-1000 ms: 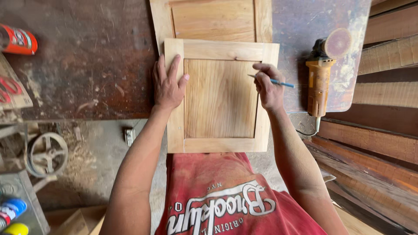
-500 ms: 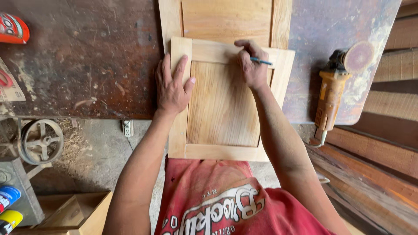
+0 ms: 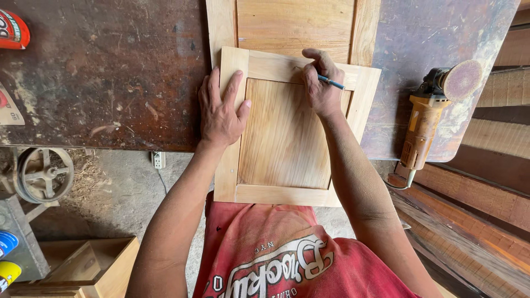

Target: The person sands a wooden cabinet door using a handheld electric sander, then marks the surface with a pencil, and continues sanding. The person handles multiple wooden doors and a small wooden strip during the process.

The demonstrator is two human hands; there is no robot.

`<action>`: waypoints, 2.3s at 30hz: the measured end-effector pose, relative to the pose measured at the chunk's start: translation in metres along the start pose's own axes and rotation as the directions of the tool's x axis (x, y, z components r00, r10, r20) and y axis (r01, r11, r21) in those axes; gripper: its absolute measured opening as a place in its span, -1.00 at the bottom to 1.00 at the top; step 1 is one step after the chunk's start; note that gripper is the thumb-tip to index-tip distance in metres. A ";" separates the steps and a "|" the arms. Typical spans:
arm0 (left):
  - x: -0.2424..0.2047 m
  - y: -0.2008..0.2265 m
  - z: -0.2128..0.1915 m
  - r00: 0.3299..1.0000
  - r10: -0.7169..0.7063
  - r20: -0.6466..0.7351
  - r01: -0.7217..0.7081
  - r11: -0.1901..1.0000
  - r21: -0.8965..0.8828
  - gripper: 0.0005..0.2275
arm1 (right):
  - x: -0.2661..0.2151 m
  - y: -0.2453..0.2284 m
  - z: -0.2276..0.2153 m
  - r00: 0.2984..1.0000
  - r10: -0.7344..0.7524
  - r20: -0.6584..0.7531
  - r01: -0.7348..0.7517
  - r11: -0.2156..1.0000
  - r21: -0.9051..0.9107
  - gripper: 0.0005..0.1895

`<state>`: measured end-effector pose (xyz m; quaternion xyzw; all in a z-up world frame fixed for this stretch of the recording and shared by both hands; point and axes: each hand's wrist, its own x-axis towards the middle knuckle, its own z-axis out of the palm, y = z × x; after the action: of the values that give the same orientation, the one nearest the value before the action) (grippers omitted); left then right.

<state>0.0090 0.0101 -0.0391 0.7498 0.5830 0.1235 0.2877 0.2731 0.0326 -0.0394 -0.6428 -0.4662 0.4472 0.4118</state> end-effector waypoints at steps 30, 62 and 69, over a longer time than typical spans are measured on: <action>0.004 -0.002 -0.002 1.000 -0.025 0.017 0.025 0.999 0.034 -0.37 | 0.004 0.000 -0.009 0.988 0.156 0.007 -0.151 0.943 0.296 -0.90; 0.000 -0.003 0.003 0.999 -0.018 0.037 0.017 0.999 0.031 -0.37 | 0.001 0.006 -0.010 1.000 -0.019 0.017 0.019 1.000 -0.015 -0.94; -0.002 -0.003 0.001 0.999 -0.030 0.028 0.030 0.999 0.024 -0.36 | 0.000 0.004 -0.007 1.000 -0.029 0.012 0.029 1.000 -0.009 -0.94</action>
<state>0.0070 0.0087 -0.0417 0.7460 0.5914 0.1014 0.2888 0.2805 0.0314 -0.0416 -0.6353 -0.4800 0.4427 0.4124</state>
